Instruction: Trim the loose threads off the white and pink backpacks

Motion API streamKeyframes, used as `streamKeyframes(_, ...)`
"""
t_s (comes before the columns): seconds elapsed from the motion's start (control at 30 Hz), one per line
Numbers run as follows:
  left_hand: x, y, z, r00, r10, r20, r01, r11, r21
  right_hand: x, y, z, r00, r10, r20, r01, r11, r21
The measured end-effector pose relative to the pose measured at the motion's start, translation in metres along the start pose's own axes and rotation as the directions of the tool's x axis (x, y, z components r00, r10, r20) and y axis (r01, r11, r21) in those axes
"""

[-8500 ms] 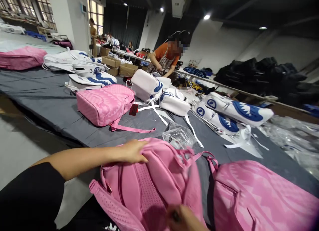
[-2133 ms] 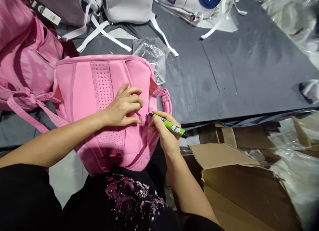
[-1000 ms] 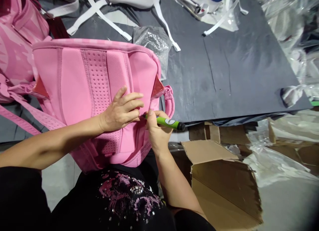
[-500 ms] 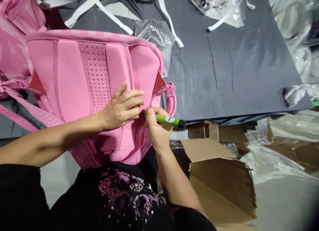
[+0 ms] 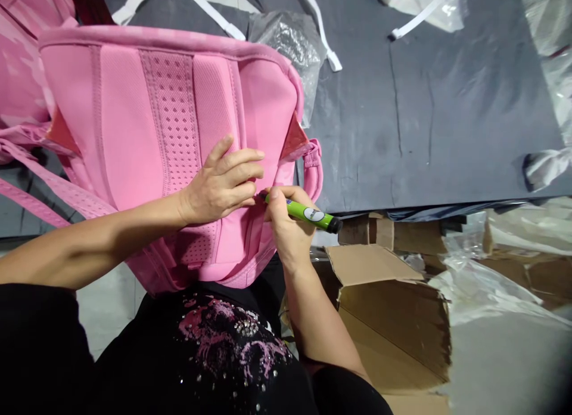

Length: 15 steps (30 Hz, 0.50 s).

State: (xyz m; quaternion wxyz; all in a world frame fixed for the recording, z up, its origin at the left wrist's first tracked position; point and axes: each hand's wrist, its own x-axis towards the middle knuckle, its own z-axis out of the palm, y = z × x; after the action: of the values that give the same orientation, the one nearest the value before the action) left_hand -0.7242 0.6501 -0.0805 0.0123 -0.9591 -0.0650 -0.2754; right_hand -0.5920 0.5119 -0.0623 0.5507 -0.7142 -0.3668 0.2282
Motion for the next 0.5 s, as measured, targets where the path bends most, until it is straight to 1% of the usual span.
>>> streamKeyframes(0.07, -0.0009, -0.0009, 0.0018, 0.998, 0.029, -0.06, -0.027, 0.999, 0.03, -0.0009, 0.0012, 0.0012, 0.999, -0.004, -0.034, 0.004, 1.0, 0.004)
streamKeyframes(0.1, -0.0011, -0.0012, 0.0023, 0.998, 0.027, -0.061, -0.026, 0.999, 0.03, -0.0013, 0.0013, 0.0018, 0.999, 0.005, -0.048, -0.004, 1.0, 0.025)
streamKeyframes(0.2, -0.0007, -0.0013, 0.0015, 1.0, -0.018, 0.021, 0.019, 0.999, -0.027, -0.0019, 0.0, 0.0034, 0.998, 0.052, -0.027, -0.049, 0.993, 0.109)
streamKeyframes(0.27, 0.0002, -0.0007, -0.0003, 0.994, -0.059, 0.088, 0.066, 0.994, -0.088, -0.0021, -0.0017, 0.0041, 0.997, 0.071, -0.009, -0.069, 0.991, 0.118)
streamKeyframes(0.4, 0.0022, 0.0006, -0.004, 0.984, -0.11, 0.137, 0.136, 0.971, -0.195, -0.0014, -0.005, 0.004, 0.995, 0.094, -0.033, -0.091, 0.991, 0.095)
streamKeyframes(0.5, 0.0026, 0.0008, -0.0047, 0.976, -0.137, 0.167, 0.172, 0.961, -0.218, 0.0008, -0.0072, 0.003, 0.994, 0.105, 0.008, -0.105, 0.99, 0.095)
